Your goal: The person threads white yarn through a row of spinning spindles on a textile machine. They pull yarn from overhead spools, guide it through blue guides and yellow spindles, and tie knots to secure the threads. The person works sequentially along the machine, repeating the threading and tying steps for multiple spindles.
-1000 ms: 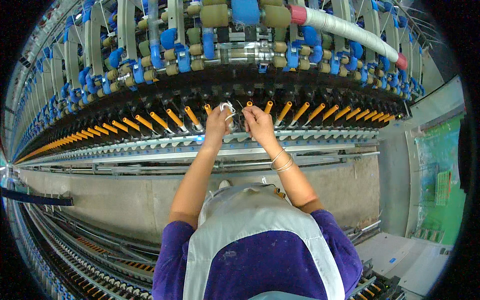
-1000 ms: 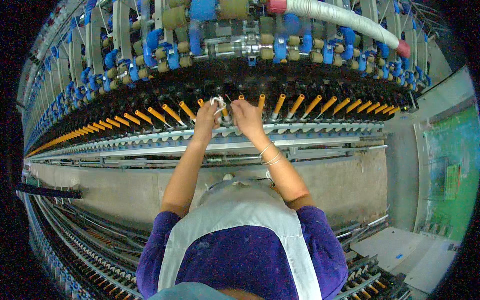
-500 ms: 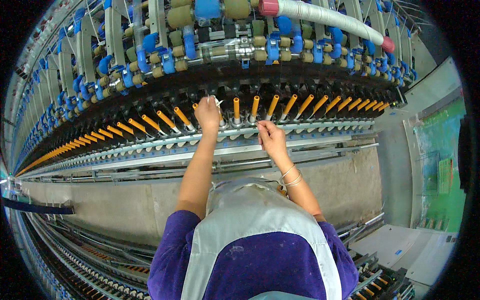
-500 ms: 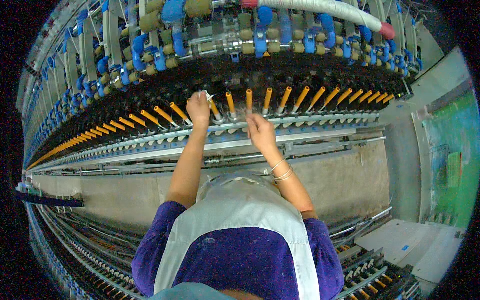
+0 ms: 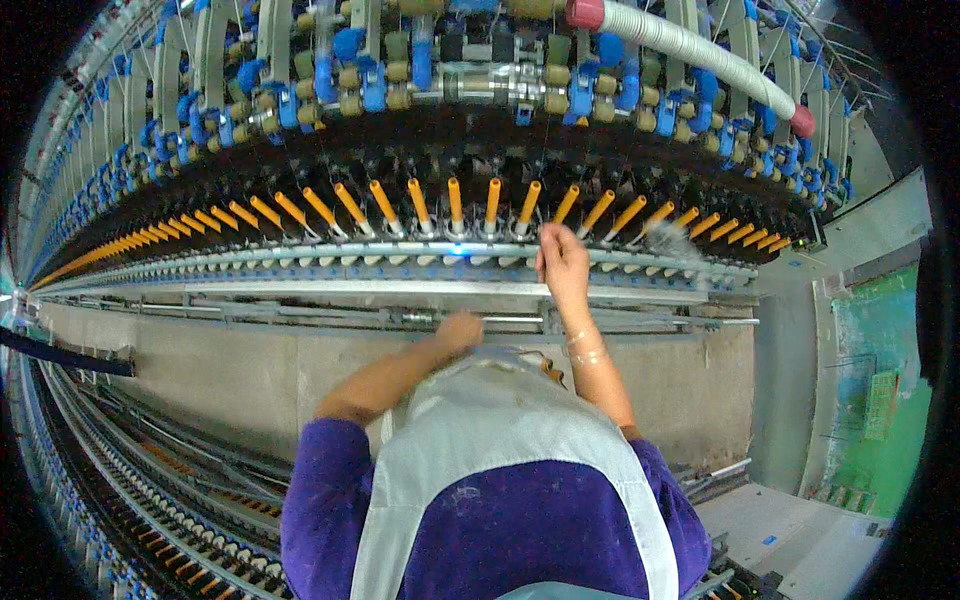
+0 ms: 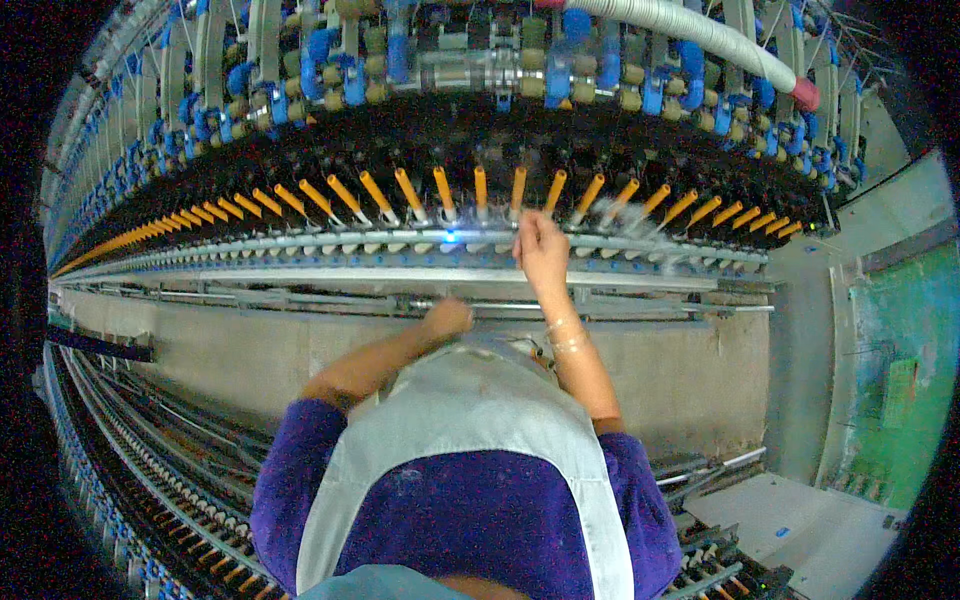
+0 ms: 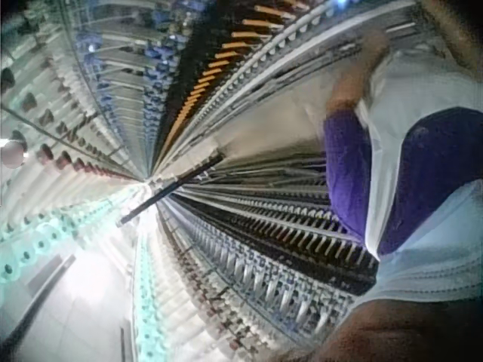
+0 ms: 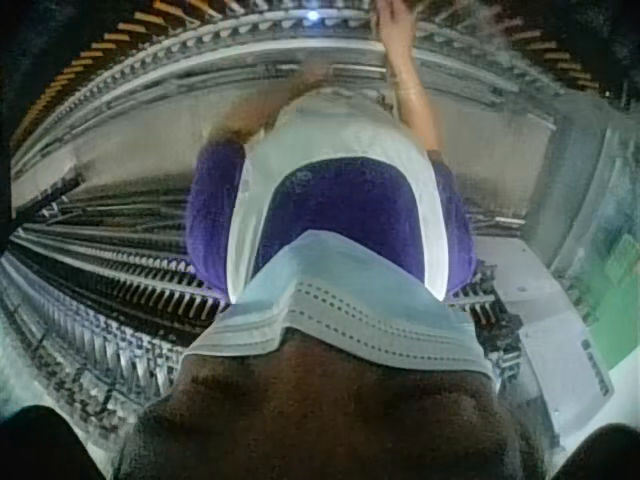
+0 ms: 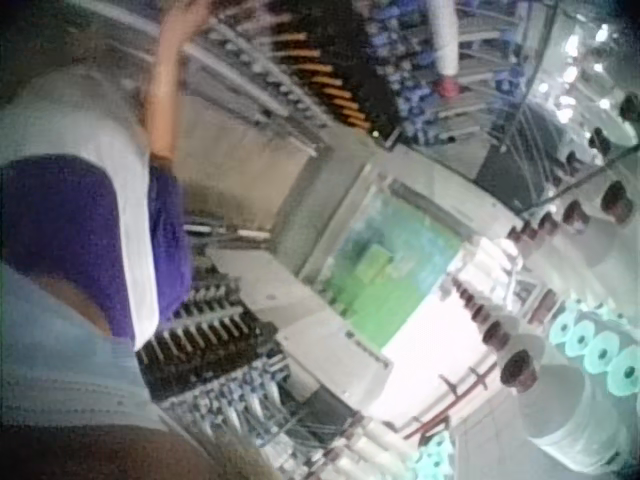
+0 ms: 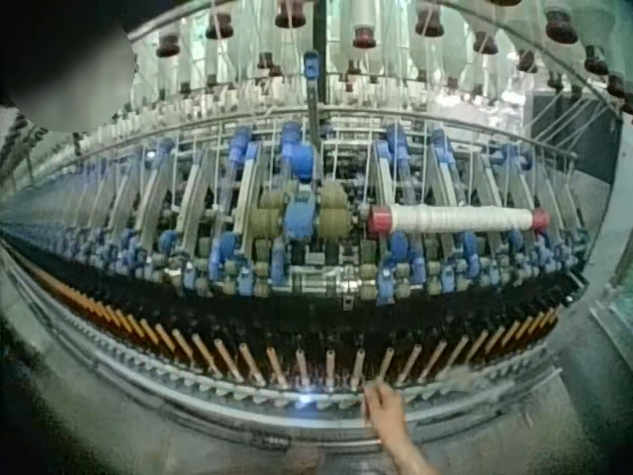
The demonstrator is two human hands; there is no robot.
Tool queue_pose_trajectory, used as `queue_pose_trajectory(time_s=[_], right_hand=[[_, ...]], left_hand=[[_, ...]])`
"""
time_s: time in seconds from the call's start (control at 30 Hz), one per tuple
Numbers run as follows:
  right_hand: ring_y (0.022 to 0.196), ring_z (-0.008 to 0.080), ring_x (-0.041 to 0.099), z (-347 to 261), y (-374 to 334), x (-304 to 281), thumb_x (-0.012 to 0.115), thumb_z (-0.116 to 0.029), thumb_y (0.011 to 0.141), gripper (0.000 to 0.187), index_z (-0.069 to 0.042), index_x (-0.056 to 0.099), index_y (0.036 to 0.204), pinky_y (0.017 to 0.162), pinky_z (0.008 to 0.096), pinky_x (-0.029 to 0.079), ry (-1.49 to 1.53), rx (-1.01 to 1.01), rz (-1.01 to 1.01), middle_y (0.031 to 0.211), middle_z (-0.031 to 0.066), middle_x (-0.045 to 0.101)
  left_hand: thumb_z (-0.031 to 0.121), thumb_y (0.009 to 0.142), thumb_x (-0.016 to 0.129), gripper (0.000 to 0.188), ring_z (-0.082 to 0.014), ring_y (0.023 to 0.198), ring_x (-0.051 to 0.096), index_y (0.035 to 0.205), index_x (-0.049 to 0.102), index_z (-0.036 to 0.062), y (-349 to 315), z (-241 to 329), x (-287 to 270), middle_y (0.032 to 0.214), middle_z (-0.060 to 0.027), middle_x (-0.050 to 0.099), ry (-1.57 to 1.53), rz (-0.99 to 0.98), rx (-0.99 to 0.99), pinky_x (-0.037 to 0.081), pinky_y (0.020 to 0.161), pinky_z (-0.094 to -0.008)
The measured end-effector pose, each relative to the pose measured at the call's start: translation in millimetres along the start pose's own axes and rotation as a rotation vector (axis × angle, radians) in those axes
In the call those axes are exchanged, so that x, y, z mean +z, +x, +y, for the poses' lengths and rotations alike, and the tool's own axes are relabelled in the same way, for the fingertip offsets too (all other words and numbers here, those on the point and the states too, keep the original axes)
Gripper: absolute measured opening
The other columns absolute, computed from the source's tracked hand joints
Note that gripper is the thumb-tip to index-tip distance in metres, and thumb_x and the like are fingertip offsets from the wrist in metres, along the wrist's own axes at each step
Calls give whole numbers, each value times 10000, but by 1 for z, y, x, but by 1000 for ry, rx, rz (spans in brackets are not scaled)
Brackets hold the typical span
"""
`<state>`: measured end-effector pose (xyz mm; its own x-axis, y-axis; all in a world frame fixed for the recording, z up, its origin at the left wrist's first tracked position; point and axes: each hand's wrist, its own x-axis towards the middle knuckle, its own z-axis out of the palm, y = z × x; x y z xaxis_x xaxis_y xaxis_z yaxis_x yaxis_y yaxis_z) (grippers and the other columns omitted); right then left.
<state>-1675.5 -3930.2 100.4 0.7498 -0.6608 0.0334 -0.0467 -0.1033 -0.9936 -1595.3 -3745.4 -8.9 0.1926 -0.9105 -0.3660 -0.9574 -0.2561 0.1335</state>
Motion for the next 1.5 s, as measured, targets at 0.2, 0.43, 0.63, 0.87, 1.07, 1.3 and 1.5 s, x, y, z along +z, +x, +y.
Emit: queue_pose_trajectory(time_s=[0.2,0.43,0.63,0.87,1.07,1.3,1.5], right_hand=[[708,396,609,46,-36,-42,567,-150,766,117,-73,628,829,634,482,473,-874,-225,-732,782,182,641],[853,341,662,-31,-83,-155,611,-154,810,172,12,660,802,720,413,517,-1243,223,-593,933,190,683],[1059,268,601,-102,-93,-108,599,-120,908,238,7,541,714,892,372,477,345,227,-949,1159,174,624],[770,380,660,-78,-90,-31,569,-144,788,166,-20,678,801,695,462,512,-877,-149,-1201,850,180,687],[800,384,680,-66,-93,6,550,-122,807,195,9,691,839,695,445,559,-1201,-345,-1169,860,228,678],[750,343,674,-57,-99,-16,500,-132,848,175,-23,602,938,635,453,548,-1095,-326,-1006,796,173,669],[749,347,661,-57,-105,-19,510,-141,840,133,-50,589,895,631,460,533,-1016,-375,-882,819,175,655]], left_hand=[[333,894,588,436,-295,942,630,1183,590,7,-114,-38,34,1076,-191,648,-1039,17,-387,491,820,-384],[323,944,488,557,-336,1215,485,1394,379,15,-105,-15,76,1394,-214,434,-996,-347,-192,378,1006,-374],[325,955,474,571,-346,1243,465,1435,318,58,-49,-9,63,1396,-213,439,-771,-466,-131,361,1027,-379],[339,968,464,493,-339,1189,524,1384,422,77,-109,-32,-107,1307,-220,526,-716,-183,226,407,989,-394],[220,946,527,460,-387,1211,468,1304,446,-57,-13,-94,-195,1358,-252,436,-238,754,-317,425,970,-436],[433,961,443,648,-406,1173,515,1404,334,-28,2,-90,-232,1406,-229,411,-171,530,-534,458,939,-462],[453,932,497,643,-393,1236,445,1282,467,-86,37,-123,-214,1333,-261,466,262,769,-323,339,1051,-472]])
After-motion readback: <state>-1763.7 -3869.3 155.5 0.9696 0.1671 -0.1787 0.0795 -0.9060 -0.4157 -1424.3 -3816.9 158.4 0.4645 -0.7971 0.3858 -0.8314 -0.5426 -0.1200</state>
